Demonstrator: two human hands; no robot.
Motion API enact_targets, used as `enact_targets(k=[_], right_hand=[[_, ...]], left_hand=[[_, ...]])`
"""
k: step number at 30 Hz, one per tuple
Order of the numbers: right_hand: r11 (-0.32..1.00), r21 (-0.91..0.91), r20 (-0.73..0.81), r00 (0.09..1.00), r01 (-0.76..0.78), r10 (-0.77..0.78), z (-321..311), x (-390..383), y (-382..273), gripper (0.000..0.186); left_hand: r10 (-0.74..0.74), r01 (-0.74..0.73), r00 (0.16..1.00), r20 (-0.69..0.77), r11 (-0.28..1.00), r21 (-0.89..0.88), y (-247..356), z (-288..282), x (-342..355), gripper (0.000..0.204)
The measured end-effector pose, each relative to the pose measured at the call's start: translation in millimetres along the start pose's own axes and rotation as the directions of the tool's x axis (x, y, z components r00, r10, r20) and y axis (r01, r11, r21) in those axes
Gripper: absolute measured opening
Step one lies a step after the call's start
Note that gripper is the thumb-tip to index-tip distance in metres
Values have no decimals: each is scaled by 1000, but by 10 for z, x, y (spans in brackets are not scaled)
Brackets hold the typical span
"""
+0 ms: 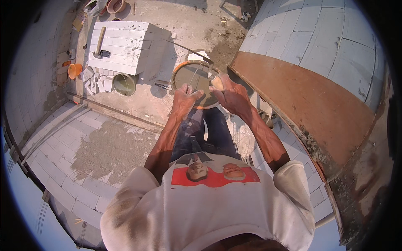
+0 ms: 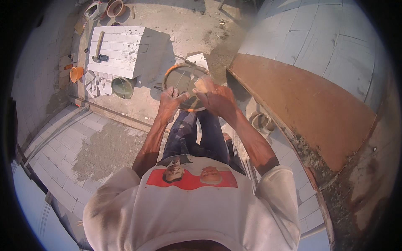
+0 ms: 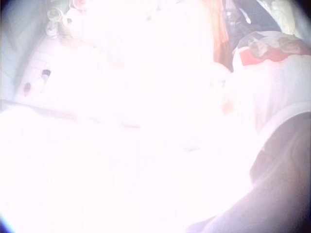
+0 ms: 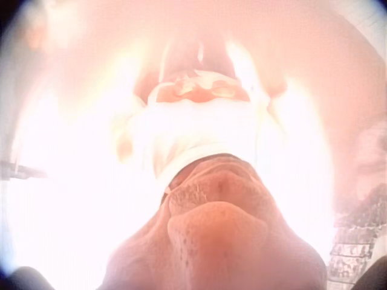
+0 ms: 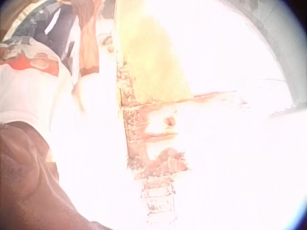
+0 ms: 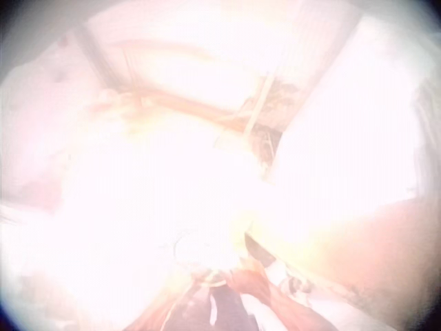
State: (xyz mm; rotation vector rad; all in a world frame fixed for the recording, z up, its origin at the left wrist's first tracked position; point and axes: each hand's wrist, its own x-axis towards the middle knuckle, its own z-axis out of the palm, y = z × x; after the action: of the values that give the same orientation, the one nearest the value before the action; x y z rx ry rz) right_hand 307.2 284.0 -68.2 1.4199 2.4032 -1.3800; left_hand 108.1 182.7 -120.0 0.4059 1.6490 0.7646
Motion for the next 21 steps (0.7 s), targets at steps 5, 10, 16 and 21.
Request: enact_targets(k=[5, 10, 16, 21], right_hand=[[947, -227, 76, 966, -226, 248, -114, -281, 385, 56], [963, 244, -310, 932, -114, 189, -498, -848, -206, 49], [624, 697, -162, 770, -353, 617, 41, -1285, 427, 39], [696, 711, -396, 763, -97, 511, 470, -1078, 821, 44]], left_hand=[[24, -33, 997, 66, 991, 132, 279, 451, -420, 42], [56, -94, 987, 152, 962, 255, 351, 645, -597, 39], [128, -165, 981, 148, 949, 269, 424, 667, -728, 41], [189, -234, 970, 150, 893, 385, 722, 658, -950, 38]])
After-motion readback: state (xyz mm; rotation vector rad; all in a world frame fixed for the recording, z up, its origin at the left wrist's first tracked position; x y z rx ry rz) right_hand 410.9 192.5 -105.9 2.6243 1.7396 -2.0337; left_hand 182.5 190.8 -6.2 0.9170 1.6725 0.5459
